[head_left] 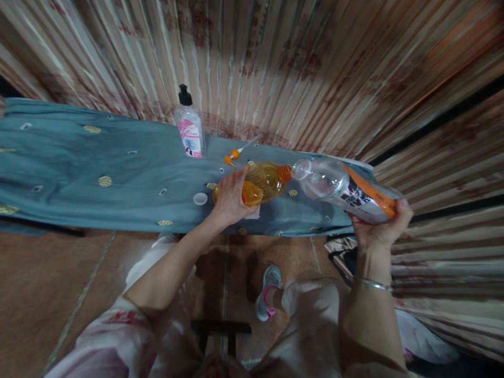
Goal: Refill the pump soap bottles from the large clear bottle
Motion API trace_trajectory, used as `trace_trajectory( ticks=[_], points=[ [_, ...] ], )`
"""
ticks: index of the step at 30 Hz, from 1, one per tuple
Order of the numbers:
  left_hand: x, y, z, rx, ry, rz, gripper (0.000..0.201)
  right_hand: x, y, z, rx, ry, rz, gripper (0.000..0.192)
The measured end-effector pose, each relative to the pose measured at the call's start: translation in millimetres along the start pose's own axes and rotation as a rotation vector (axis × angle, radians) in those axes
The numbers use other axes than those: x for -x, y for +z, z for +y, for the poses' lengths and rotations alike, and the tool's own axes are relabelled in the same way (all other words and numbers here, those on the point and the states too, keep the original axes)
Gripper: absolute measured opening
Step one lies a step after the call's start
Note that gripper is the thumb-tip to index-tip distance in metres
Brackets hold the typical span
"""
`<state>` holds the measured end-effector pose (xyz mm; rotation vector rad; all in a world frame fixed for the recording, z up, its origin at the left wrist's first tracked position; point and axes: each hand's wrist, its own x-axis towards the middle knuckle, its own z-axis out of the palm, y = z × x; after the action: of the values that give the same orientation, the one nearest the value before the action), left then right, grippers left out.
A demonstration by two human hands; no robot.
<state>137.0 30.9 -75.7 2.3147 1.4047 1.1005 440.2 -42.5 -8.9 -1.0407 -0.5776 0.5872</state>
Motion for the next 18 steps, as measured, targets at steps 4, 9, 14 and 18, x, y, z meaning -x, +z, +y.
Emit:
trace_trajectory(
  ticks=[4, 9, 14, 18],
  points=[
    [0.1, 1.0, -1.2, -0.016, 0.004, -0.003, 0.101, 1.0, -0.9, -0.7, 0.014, -0.003, -0.018, 0.047],
    [0.5, 1.4, -1.6, -0.008, 0.008, 0.014, 0.101, 0.9, -0.3, -0.9, 0.01, -0.012, -0.019, 0.048],
    [0.4, 1.2, -0.8, -0.008, 0.01, 0.007, 0.101, -0.1, -0.2, -0.6, 0.01, -0.005, 0.001, 0.048],
    [0.2, 0.3, 0.4, -0.009, 0.002, -0.001, 0.099, -0.3, -0.7, 0.0, 0.007, -0.003, -0.001, 0.049]
  ],
)
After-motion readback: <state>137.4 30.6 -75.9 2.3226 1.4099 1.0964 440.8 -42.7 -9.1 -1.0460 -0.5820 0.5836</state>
